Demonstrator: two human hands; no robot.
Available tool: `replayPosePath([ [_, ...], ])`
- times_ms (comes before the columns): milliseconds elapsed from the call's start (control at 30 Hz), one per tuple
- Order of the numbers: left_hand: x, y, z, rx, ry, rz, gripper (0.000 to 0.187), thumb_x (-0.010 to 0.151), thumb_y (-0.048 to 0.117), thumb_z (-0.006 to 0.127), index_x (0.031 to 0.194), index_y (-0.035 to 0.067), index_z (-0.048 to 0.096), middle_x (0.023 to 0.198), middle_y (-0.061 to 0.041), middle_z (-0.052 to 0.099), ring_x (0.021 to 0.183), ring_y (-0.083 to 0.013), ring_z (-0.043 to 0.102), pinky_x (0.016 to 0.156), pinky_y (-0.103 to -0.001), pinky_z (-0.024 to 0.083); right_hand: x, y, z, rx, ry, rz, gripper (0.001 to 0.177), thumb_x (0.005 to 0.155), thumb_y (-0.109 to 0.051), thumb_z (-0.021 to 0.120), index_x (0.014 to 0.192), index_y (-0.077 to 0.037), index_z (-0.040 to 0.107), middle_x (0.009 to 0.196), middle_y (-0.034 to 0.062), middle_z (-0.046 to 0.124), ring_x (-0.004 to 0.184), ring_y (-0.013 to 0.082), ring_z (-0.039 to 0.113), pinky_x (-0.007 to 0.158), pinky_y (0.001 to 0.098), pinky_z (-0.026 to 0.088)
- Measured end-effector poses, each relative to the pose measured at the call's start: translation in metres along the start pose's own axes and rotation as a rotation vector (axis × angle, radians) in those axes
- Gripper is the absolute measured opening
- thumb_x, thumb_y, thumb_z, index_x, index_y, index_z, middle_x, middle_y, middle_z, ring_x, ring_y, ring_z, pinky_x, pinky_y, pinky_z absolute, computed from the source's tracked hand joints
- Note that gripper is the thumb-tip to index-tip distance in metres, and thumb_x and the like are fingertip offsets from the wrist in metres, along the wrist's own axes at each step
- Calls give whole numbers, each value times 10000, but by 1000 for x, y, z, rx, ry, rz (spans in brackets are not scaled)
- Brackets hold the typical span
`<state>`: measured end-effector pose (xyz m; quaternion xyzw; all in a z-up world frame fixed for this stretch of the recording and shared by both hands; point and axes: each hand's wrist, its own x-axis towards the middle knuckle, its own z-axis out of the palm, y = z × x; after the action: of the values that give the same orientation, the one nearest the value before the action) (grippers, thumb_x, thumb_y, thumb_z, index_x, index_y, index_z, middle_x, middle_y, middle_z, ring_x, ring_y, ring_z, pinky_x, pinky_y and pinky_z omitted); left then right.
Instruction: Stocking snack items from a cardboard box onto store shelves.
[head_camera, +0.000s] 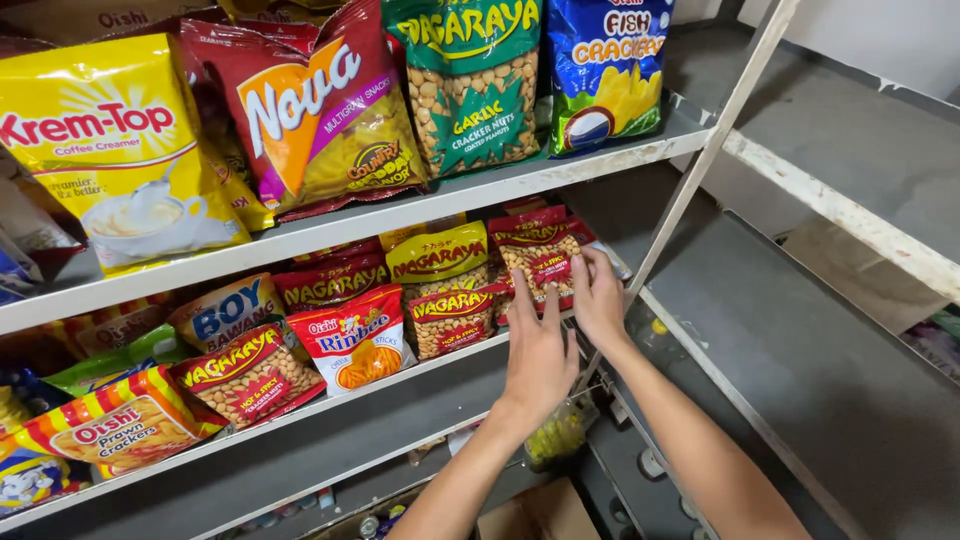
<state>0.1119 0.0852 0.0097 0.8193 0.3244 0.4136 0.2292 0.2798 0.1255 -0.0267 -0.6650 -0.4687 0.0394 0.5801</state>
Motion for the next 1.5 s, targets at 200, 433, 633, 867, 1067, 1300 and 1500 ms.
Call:
replayPosePath([
  [200,-3,-29,28,400,-97,73,820,787,122,662,1488,-132,320,1605,-372,146,1519,-517,136,1200,-608,161,-5,-7,10,-509,-32,-376,400,970,-272,641,1282,-24,608,1218,178,650,1135,394,551,987,498,407],
  [433,-1,-64,52,624,-203,33,863,823,149,631,1554,-90,240,1637,-304,169,1524,-446,149,1209,-543,163,-21,17,19,-528,-92,-538,386,970,-249,611,1303,-55,616,1340,142,587,1240,352,513,1051,505,364],
  [633,7,-64,55,831,-280,1,820,867,197,605,1549,-70,236,1649,-299,137,1536,-433,131,1211,-508,168,-15,19,25,-560,-172,-578,468,1005,-248,550,1429,-49,561,1524,133,509,1457,311,403,1215,533,242],
  [867,-6,-98,71,881,-200,9,789,911,189,556,1562,-101,220,1663,-276,163,1546,-373,149,1219,-435,181,-15,12,38,-618,-255,-519,576,1003,-279,515,1529,-56,437,1617,133,390,1521,315,286,1214,584,174],
  [1067,-22,-75,46,770,-261,28,833,872,158,582,1555,-129,202,1646,-286,169,1548,-393,124,1229,-461,164,-23,-4,25,-731,-360,-477,618,979,-316,557,1530,-73,419,1623,117,358,1526,300,277,1203,603,166],
  [1300,-66,-57,-1,267,-250,68,829,816,80,685,1503,-148,281,1613,-352,172,1545,-484,121,1228,-548,182,-58,-36,1,-688,-255,-532,568,968,-275,595,1479,-55,479,1608,172,393,1511,349,316,1225,584,184],
  [1500,-130,-49,-36,98,-294,19,811,836,91,714,1497,-122,295,1614,-373,131,1521,-509,120,1212,-561,194,-82,-88,-39,-712,-252,-580,540,957,-238,625,1439,-18,524,1511,206,473,1434,388,408,1206,569,245],
])
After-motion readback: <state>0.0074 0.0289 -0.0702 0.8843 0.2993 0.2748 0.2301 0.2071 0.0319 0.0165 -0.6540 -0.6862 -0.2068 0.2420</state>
